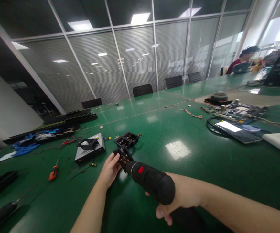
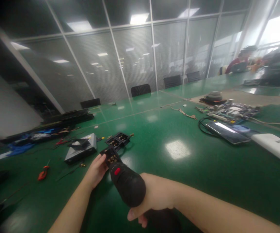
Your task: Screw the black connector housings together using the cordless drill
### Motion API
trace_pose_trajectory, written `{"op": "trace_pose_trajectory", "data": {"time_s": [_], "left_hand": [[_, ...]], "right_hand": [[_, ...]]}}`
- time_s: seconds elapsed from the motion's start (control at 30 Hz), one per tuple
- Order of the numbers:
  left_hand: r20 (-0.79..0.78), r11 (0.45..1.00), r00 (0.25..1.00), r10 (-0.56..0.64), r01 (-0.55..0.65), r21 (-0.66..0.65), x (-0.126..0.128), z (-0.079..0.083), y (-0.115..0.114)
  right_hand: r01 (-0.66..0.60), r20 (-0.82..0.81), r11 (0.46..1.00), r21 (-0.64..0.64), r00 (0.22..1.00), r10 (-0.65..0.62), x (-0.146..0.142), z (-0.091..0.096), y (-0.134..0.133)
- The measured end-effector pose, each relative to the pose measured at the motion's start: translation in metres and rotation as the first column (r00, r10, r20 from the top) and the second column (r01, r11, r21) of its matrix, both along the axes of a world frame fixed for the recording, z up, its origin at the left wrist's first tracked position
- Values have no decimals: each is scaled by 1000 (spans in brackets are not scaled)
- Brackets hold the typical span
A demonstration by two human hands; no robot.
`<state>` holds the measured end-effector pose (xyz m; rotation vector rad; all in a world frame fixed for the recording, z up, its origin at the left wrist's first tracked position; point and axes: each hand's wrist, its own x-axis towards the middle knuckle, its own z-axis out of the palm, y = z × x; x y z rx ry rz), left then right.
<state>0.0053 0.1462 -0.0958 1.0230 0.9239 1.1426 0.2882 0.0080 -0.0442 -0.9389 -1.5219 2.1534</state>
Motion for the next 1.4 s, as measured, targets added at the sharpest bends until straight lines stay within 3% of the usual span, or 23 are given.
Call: {"op": "trace_pose_trajectory", "data": {"time_s": [0.2, 0.5, 1.2, 1.4], "left_hand": [[-8, 1000, 1000, 12, -12, 6, 3, 4, -2], [-1, 1000, 1000, 12, -12, -15, 7, 10, -6], [18, 999, 999, 30, -30, -20, 13, 9, -10], [13, 999, 999, 32, -32, -23, 11, 6, -8]], "right_hand": [[-42, -110, 996, -83, 993, 32, 0, -4, 6], [-26, -56, 998, 56, 998, 29, -1, -1, -1], [-36, -5, 997, 66, 999, 36, 2, -8, -1], [-29, -18, 998, 51, 999, 30, 0, -2, -2]]}}
